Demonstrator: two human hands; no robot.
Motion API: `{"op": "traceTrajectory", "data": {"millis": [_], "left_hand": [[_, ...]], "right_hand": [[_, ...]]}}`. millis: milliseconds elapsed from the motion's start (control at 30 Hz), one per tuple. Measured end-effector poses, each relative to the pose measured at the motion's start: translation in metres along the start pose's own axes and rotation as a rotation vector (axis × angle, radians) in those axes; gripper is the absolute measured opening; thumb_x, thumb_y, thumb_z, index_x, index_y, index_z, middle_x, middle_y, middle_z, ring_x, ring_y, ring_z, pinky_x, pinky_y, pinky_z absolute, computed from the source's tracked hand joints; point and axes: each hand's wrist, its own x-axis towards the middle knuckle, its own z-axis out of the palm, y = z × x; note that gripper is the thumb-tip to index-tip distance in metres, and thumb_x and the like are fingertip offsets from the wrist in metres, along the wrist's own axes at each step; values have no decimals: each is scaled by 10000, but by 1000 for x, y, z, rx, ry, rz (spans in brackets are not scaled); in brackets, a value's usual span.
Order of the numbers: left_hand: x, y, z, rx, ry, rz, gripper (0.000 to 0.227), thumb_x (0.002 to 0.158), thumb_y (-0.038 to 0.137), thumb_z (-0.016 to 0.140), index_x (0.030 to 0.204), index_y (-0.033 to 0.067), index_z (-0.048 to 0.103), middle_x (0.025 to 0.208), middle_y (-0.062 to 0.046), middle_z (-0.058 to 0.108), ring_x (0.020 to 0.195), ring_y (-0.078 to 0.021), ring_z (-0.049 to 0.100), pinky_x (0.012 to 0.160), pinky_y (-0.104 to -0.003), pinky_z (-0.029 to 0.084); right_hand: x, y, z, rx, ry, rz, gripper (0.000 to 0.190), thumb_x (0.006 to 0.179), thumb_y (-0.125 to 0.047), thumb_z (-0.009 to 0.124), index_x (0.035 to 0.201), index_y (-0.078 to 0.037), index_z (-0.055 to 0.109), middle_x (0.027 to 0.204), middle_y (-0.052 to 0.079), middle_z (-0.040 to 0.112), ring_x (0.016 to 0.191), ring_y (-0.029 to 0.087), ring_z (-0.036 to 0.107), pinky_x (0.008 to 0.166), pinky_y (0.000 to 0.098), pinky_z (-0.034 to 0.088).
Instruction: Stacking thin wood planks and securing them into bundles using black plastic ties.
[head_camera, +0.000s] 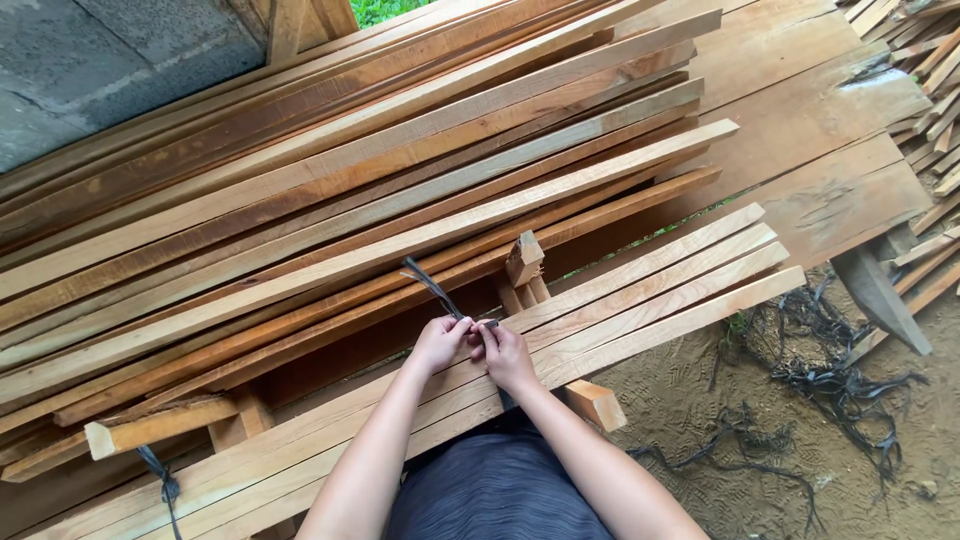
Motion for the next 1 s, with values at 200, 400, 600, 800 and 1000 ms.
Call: {"op": "traceTrajectory", "data": {"millis": [200, 400, 600, 800, 1000], "left_hand": [[-20, 29, -11, -30, -15, 44, 254, 986, 322, 646, 1038, 146, 821, 990, -65, 805, 1062, -203, 728, 944, -383, 534], [-20, 23, -17, -114, -119, 52, 261, 907, 204, 734, 1100, 38, 793, 1048, -163, 790, 1094, -273, 703, 1037, -451, 489], [-20, 21, -19, -218, -108, -23, 226, 919, 268, 761, 1082, 126, 825, 1031, -51, 804, 1040, -162, 701, 1007, -349, 493], [-18, 16, -22, -249, -114, -58, 213, 903, 286, 789, 1045, 131, 826, 1014, -47, 806, 1011, -148, 697, 991, -332, 493], [-7, 1, -18, -336, -78, -56, 209, 927, 296, 773, 1006, 110, 827, 945, -10, 791, 930, -117, 666, 919, -294, 490]], "right_hand": [[4, -12, -1, 171, 68, 202, 227, 1057, -189, 539, 1040, -114, 752, 864, 139, 794, 698, 179, 772, 441, 236, 583], [17, -13, 0, 212, 42, 401, 219, 1021, -257, 622, 1053, -84, 753, 858, 148, 778, 726, 214, 784, 437, 295, 622], [-6, -9, 2, 62, 134, 158, 226, 917, -128, 767, 1053, -39, 611, 935, 142, 756, 834, 210, 776, 590, 298, 626], [-8, -26, -3, -661, 71, -428, 248, 993, -40, 559, 1196, -40, 701, 927, 142, 659, 884, 343, 705, 673, 419, 606], [4, -23, -3, -832, -49, -278, 200, 970, -75, 517, 994, -44, 713, 890, 137, 598, 847, 374, 707, 694, 429, 599]]}}
